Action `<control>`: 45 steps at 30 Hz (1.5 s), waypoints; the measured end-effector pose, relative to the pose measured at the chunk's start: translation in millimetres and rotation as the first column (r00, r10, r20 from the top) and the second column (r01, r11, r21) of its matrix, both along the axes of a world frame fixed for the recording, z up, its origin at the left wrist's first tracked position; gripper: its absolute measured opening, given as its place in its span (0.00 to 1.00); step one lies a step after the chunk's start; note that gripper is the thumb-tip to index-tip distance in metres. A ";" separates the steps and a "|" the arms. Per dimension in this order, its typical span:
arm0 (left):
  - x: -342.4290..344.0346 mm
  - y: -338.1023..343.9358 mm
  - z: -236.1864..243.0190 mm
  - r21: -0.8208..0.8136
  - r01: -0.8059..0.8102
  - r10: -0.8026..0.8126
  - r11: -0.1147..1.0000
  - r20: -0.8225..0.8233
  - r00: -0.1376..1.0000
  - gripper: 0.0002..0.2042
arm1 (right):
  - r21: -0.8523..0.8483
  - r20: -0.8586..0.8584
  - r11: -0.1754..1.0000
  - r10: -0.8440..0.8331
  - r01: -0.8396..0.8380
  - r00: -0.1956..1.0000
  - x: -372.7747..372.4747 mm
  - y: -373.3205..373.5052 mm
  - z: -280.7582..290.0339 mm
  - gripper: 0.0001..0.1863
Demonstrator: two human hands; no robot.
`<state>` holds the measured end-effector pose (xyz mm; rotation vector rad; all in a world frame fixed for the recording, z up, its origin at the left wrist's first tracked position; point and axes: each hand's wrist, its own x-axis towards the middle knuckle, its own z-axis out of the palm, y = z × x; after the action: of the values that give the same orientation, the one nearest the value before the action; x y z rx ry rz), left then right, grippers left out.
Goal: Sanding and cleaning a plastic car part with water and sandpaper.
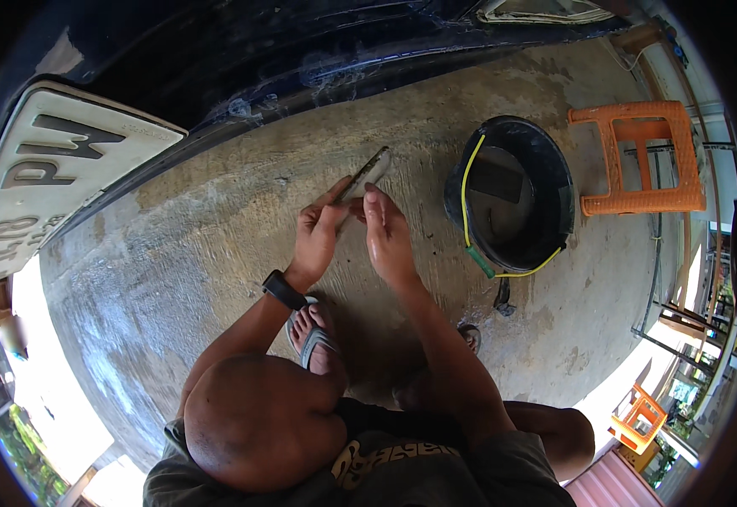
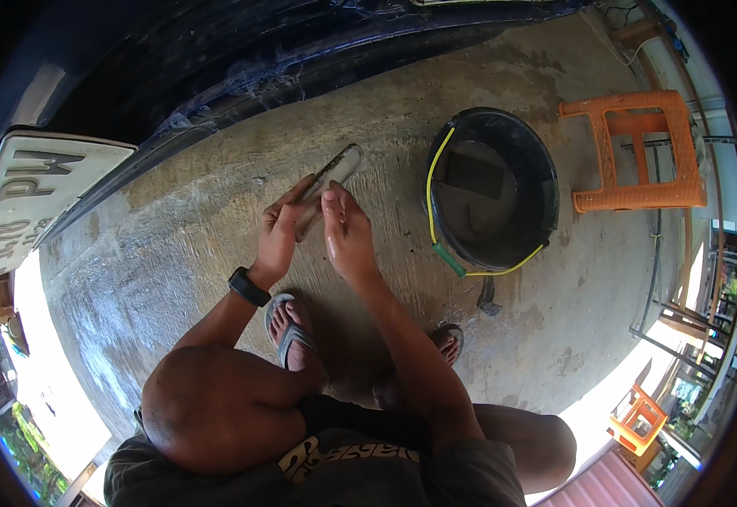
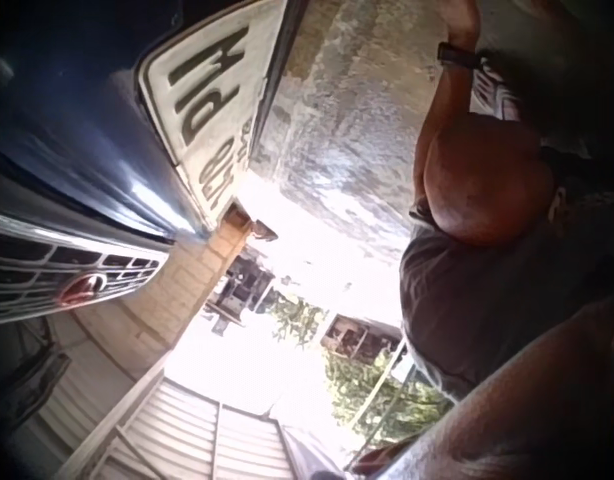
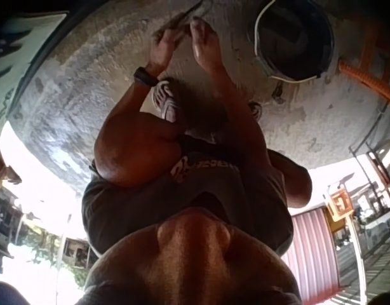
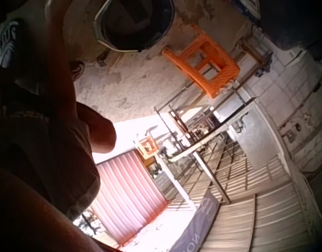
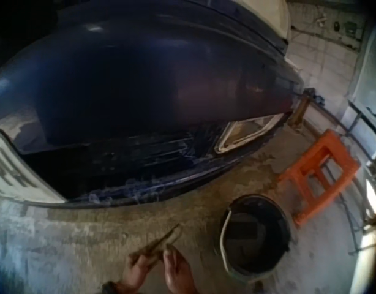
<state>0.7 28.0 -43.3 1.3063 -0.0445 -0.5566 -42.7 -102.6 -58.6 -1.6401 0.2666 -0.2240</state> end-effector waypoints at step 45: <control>-1.5 -15.2 13.7 0.300 -0.037 0.061 0.953 -0.071 0.996 0.40 | 0.133 -0.477 0.971 -0.111 0.196 0.872 -2.4 -19.0 40.9 0.26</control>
<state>-0.8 12.9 -29.6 1.5737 0.1433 -0.5879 -45.0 -121.6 -17.7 -1.4762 0.7683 0.0812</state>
